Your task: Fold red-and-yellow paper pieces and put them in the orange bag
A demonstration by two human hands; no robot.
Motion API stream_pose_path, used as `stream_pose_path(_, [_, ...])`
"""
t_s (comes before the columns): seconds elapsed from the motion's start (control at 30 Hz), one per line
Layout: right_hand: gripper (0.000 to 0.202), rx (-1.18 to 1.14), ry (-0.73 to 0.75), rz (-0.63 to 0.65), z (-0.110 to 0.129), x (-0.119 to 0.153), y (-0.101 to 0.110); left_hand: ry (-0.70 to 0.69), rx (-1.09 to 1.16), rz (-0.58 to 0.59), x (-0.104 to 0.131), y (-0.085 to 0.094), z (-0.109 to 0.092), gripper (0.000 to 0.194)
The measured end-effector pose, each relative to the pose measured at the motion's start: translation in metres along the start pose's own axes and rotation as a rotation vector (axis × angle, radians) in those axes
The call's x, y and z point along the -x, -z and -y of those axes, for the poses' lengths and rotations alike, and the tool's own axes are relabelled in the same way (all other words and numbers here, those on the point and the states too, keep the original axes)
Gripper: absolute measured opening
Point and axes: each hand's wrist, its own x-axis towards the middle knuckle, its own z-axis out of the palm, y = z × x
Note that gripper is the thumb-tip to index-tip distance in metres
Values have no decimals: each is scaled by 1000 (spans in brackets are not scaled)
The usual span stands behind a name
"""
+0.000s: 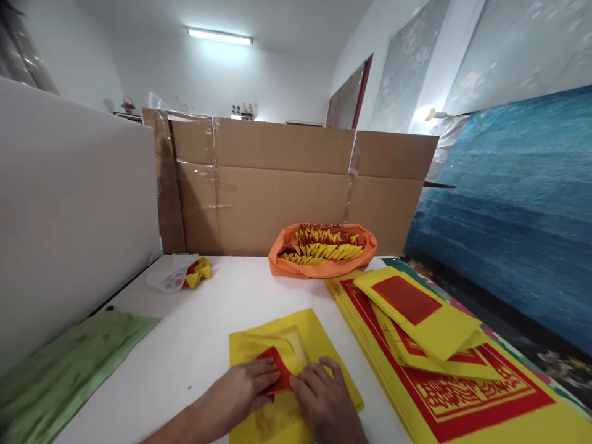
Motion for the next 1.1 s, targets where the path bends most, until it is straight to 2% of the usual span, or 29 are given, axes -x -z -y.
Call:
stream_pose_path(0.07, [24,-86,-82,-41,-4,-7,0,108,189,13,-2,3,3,29])
stream_pose_path(0.13, [22,-164,-170,-71,-10,-21,1,214,311,-27,-7,8,9,31])
stream_pose_path(0.2, [21,-210,-256,-71,-15,-38,3,275,334,-85,-13,12,17,33])
stream_pose_path(0.27, [20,-220,-302,-55,-18,-54,5,291,268,-141,-18,12,25,34])
stream_pose_path(0.33, [19,-203,-279,-52,-20,-65,5,261,169,-164,-20,10,34,42])
stream_pose_path(0.4, [17,-152,-195,-82,-20,-68,5,208,87,-139,-20,10,41,55])
stream_pose_path(0.57, [22,-34,32,-176,-18,-57,-5,181,-10,8,-18,16,56,71])
stream_pose_path(0.67, [28,-41,48,-193,-13,-53,-5,203,-48,60,-19,21,57,76])
stream_pose_path(0.8, [25,-109,-16,-195,-5,-52,13,200,-70,7,-17,27,43,75])
stream_pose_path(0.93, [21,-128,-16,-125,-7,-40,26,115,110,83,-5,26,28,75])
stream_pose_path(1.03, [20,-148,-71,64,-14,-31,27,79,240,189,4,23,26,86])
stream_pose_path(1.1, [20,-178,-159,175,-16,-32,28,95,317,266,6,23,25,94])
